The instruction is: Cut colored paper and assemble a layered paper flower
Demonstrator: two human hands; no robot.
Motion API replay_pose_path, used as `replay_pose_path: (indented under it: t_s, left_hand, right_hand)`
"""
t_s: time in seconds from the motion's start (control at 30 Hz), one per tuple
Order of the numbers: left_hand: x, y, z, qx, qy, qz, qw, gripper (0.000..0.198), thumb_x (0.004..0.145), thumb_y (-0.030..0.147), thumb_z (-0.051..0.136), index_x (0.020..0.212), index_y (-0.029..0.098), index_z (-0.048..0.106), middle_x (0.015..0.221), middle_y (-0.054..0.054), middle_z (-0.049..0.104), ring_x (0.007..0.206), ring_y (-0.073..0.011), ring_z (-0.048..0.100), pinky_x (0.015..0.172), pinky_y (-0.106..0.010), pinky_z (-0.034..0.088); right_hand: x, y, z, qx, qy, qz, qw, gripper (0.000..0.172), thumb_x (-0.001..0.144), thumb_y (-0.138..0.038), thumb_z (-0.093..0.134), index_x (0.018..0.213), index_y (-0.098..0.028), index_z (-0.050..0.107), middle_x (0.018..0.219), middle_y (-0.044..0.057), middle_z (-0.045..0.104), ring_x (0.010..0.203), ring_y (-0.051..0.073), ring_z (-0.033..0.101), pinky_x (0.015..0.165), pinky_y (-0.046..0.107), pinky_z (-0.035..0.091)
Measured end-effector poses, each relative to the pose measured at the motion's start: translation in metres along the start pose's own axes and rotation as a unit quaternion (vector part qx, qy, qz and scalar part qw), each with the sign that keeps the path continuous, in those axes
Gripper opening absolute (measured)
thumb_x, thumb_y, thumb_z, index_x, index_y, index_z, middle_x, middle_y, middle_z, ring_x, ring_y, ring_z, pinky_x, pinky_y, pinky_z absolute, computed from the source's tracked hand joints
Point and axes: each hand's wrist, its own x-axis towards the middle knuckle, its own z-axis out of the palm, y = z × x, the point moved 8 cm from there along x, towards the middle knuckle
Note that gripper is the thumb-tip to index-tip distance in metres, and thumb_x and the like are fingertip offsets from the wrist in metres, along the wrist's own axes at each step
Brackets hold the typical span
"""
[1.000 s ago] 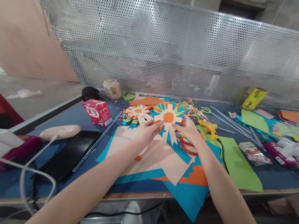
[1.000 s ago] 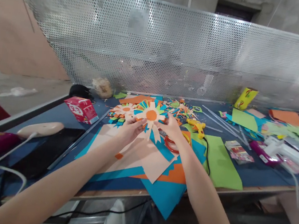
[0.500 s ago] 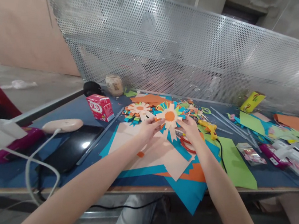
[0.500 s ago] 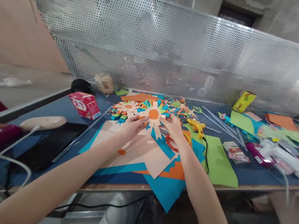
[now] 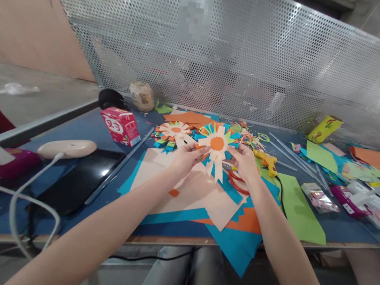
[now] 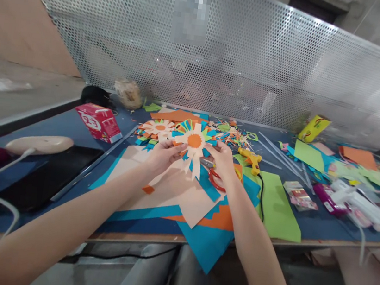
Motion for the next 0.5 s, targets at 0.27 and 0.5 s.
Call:
replay_pose_path:
  t_s: [0.27, 0.5]
  left_hand:
    - [-0.003, 0.004, 0.003, 0.012, -0.016, 0.009, 1.0, 0.034, 0.04, 0.027, 0.084, 0.063, 0.013, 0.063, 0.065, -0.001, 0.064, 0.059, -0.0085, 0.058, 0.057, -0.021, 0.048]
    - [0.001, 0.003, 0.0, 0.011, -0.033, 0.021, 0.999, 0.034, 0.046, 0.034, 0.083, 0.066, 0.013, 0.064, 0.064, 0.0, 0.063, 0.054, -0.0063, 0.056, 0.055, -0.02, 0.048]
  right_hand:
    - [0.0, 0.008, 0.003, -0.001, -0.023, 0.02, 1.0, 0.039, 0.051, -0.033, 0.078, 0.081, -0.02, 0.057, 0.079, -0.002, 0.066, 0.066, 0.013, 0.062, 0.056, 0.025, 0.054]
    - [-0.001, 0.008, -0.001, -0.031, 0.002, 0.024, 0.999, 0.035, 0.052, -0.03, 0.077, 0.079, -0.018, 0.058, 0.075, -0.001, 0.066, 0.064, 0.015, 0.063, 0.056, 0.029, 0.055]
